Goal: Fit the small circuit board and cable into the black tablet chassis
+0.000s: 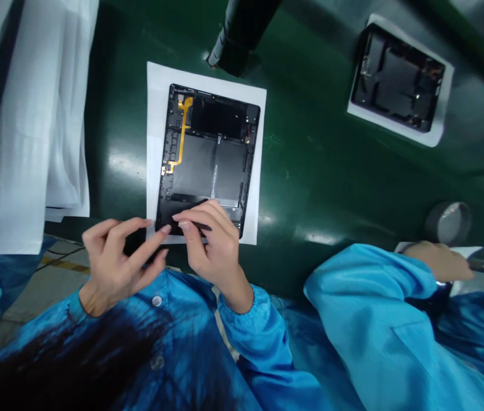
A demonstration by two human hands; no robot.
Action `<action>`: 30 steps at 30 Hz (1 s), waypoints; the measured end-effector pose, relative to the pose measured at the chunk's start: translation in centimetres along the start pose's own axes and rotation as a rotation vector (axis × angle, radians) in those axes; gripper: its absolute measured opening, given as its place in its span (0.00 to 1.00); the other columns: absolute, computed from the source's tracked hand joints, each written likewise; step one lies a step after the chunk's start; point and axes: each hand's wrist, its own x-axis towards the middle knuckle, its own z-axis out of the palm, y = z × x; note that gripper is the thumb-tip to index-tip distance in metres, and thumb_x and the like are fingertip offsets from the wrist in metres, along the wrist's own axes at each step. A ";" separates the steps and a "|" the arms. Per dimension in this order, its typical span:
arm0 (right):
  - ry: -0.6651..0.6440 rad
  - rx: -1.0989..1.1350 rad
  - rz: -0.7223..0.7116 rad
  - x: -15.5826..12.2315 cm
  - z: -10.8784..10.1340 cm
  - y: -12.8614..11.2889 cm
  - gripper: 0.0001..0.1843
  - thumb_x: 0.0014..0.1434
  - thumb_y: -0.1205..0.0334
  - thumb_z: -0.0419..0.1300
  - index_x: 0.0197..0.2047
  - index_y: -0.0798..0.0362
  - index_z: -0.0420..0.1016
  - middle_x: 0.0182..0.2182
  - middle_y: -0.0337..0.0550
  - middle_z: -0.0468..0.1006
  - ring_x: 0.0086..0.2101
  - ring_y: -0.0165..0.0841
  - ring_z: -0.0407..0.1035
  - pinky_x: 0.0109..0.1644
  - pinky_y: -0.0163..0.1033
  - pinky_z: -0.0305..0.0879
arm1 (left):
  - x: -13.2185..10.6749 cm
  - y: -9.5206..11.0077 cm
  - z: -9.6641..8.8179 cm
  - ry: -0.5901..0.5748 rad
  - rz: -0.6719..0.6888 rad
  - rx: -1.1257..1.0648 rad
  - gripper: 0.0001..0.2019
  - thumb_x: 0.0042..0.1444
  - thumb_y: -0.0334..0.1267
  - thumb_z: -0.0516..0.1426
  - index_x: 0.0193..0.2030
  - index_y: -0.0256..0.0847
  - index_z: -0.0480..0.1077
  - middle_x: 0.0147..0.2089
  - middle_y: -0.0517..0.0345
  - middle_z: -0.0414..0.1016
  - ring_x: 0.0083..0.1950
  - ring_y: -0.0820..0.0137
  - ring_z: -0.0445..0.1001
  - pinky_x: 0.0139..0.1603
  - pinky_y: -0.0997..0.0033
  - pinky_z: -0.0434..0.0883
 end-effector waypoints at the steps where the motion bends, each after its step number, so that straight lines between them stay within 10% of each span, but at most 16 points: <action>1: 0.005 0.002 0.001 0.0 0.0 0.0 0.11 0.69 0.69 0.56 0.43 0.50 0.80 0.31 0.42 0.81 0.34 0.35 0.73 0.40 0.46 0.71 | 0.0 -0.3 -0.1 0.011 -0.009 0.003 0.13 0.68 0.45 0.58 0.56 0.50 0.78 0.51 0.55 0.79 0.59 0.57 0.73 0.45 0.55 0.79; 30: -0.079 0.022 -0.007 0.4 0.3 -0.3 0.10 0.67 0.70 0.58 0.42 0.49 0.80 0.33 0.42 0.83 0.34 0.35 0.74 0.40 0.46 0.72 | 0.2 0.0 0.4 -0.016 -0.025 0.054 0.13 0.68 0.42 0.55 0.52 0.53 0.81 0.49 0.53 0.81 0.59 0.53 0.76 0.44 0.54 0.78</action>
